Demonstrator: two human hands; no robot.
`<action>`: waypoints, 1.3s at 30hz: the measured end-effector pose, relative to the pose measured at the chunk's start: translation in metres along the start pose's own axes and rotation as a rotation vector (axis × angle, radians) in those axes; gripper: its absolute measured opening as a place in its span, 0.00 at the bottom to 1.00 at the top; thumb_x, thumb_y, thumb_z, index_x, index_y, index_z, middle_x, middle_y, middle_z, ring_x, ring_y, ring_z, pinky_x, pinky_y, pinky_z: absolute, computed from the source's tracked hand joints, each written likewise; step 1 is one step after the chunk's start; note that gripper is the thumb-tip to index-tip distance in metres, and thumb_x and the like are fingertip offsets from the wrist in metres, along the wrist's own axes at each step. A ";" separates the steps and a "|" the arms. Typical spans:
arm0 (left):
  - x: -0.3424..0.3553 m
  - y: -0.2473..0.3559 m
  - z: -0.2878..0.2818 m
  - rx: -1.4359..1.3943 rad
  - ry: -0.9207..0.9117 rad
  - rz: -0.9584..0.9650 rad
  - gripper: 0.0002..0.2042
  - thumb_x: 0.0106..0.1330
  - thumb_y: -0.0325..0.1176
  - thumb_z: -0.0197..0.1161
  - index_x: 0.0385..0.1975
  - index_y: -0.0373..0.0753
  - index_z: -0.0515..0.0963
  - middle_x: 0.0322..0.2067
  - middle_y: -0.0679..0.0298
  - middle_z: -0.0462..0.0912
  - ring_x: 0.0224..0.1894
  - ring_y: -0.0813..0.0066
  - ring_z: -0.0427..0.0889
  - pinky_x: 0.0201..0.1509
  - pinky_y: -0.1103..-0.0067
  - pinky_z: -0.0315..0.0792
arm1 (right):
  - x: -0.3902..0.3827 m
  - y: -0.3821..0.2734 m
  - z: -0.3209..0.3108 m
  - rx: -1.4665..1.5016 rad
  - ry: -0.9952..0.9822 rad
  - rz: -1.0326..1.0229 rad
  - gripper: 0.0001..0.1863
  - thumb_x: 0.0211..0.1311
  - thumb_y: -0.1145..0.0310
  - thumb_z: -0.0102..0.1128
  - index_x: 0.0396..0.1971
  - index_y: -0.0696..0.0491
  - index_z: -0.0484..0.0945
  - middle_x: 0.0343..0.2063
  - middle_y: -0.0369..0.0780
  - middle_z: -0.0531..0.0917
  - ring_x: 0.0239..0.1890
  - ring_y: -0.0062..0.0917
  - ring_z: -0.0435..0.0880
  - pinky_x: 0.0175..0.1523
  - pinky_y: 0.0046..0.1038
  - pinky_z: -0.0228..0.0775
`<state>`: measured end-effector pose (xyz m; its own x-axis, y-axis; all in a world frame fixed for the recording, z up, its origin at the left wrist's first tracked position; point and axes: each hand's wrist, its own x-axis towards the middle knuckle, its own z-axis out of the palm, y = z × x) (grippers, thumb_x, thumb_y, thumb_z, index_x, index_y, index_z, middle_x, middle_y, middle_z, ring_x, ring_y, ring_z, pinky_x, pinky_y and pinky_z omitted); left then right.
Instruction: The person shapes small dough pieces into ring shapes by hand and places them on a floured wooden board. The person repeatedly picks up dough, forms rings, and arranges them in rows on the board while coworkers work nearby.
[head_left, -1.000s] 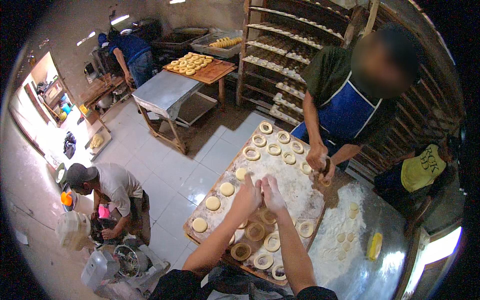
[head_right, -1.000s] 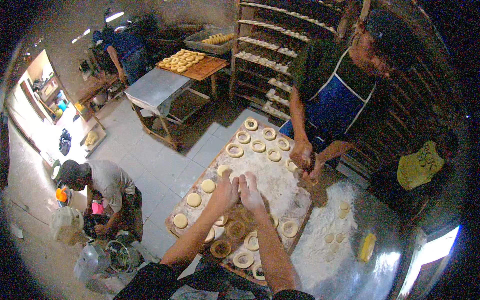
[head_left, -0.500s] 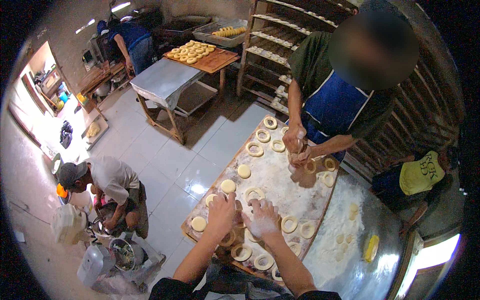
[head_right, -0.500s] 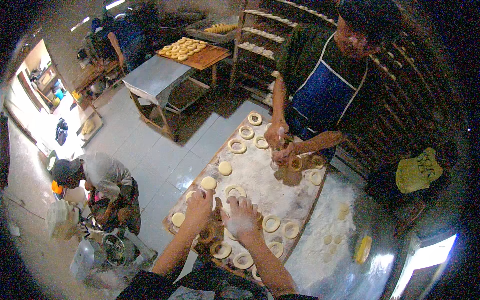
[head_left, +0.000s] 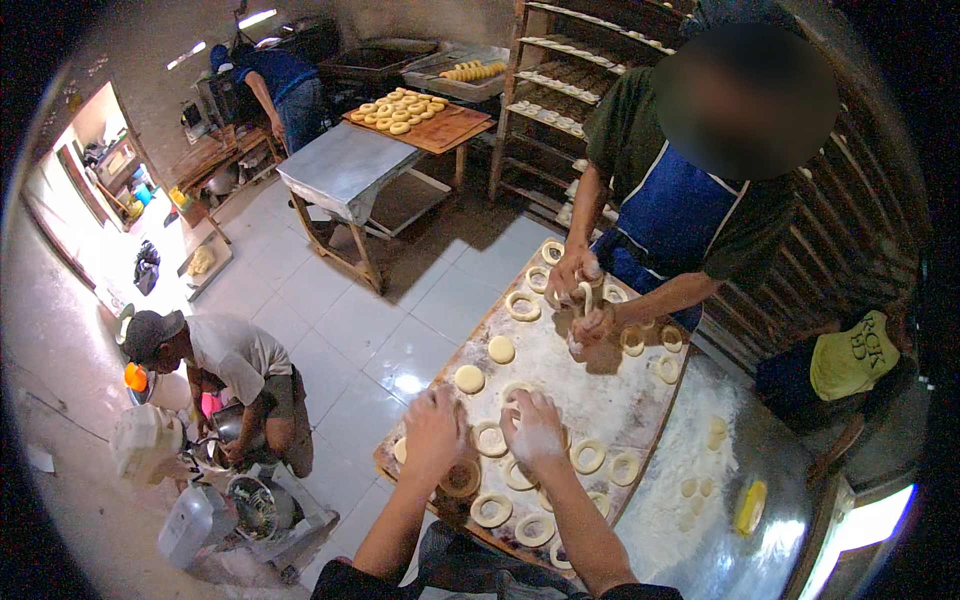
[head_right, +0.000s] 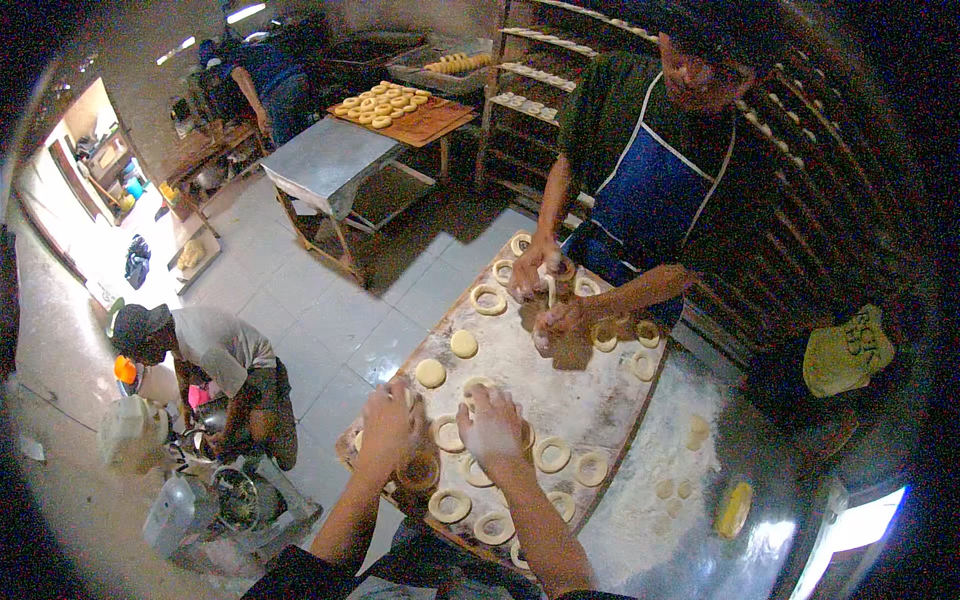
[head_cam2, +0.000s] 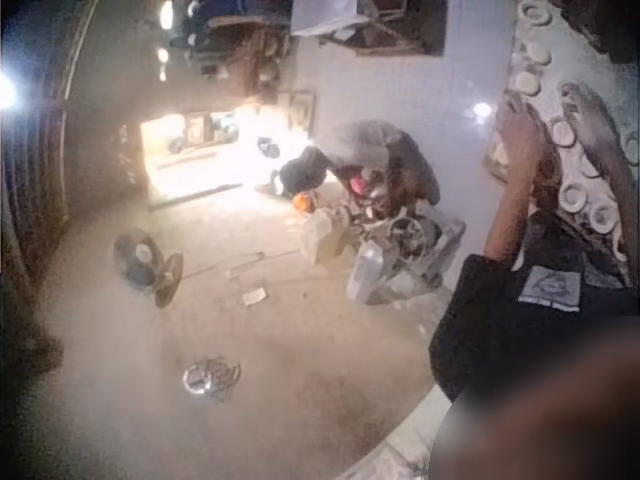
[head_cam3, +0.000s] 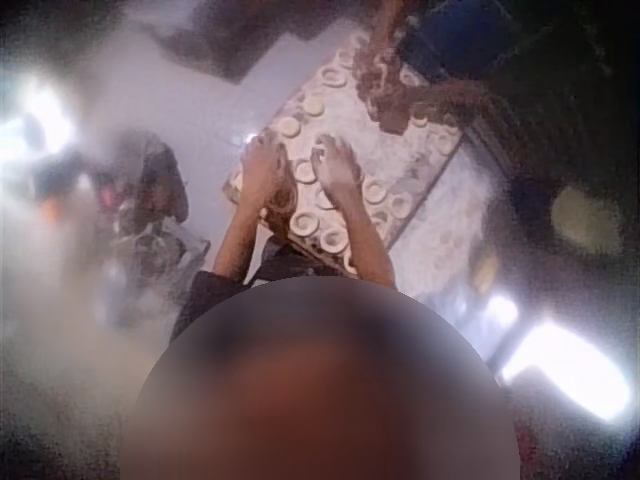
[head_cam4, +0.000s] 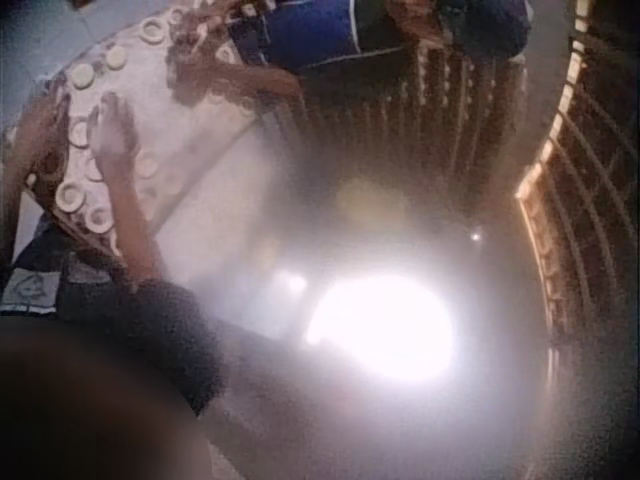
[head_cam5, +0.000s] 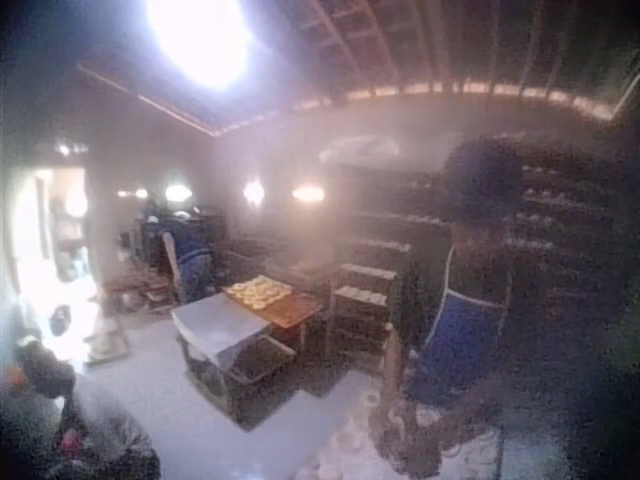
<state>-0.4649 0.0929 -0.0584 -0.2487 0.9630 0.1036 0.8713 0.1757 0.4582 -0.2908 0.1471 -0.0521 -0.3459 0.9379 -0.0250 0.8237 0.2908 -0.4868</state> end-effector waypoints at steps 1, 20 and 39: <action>0.001 -0.004 0.001 0.020 0.099 -0.037 0.23 0.64 0.40 0.64 0.52 0.31 0.69 0.43 0.42 0.73 0.46 0.44 0.74 0.49 0.57 0.70 | 0.011 0.002 0.004 0.051 -0.002 -0.039 0.19 0.63 0.56 0.56 0.51 0.50 0.73 0.49 0.47 0.77 0.54 0.42 0.75 0.59 0.44 0.64; -0.055 0.170 0.056 -0.365 -0.491 0.616 0.16 0.54 0.23 0.60 0.45 0.36 0.81 0.43 0.48 0.84 0.47 0.45 0.80 0.55 0.63 0.73 | -0.187 0.175 -0.075 0.235 0.324 0.313 0.22 0.60 0.59 0.67 0.50 0.57 0.79 0.48 0.48 0.82 0.49 0.40 0.83 0.56 0.36 0.75; -0.237 0.363 0.147 -0.751 -0.808 0.368 0.14 0.65 0.39 0.68 0.44 0.35 0.81 0.34 0.55 0.86 0.35 0.68 0.87 0.41 0.75 0.79 | -0.389 0.307 -0.134 0.996 0.377 0.465 0.21 0.52 0.81 0.67 0.43 0.56 0.67 0.33 0.38 0.77 0.40 0.23 0.81 0.42 0.27 0.76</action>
<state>-0.0272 -0.0417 -0.0459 0.5453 0.8281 -0.1299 0.2977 -0.0465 0.9535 0.1563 -0.1029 -0.0746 0.1912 0.9605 -0.2021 0.0599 -0.2170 -0.9743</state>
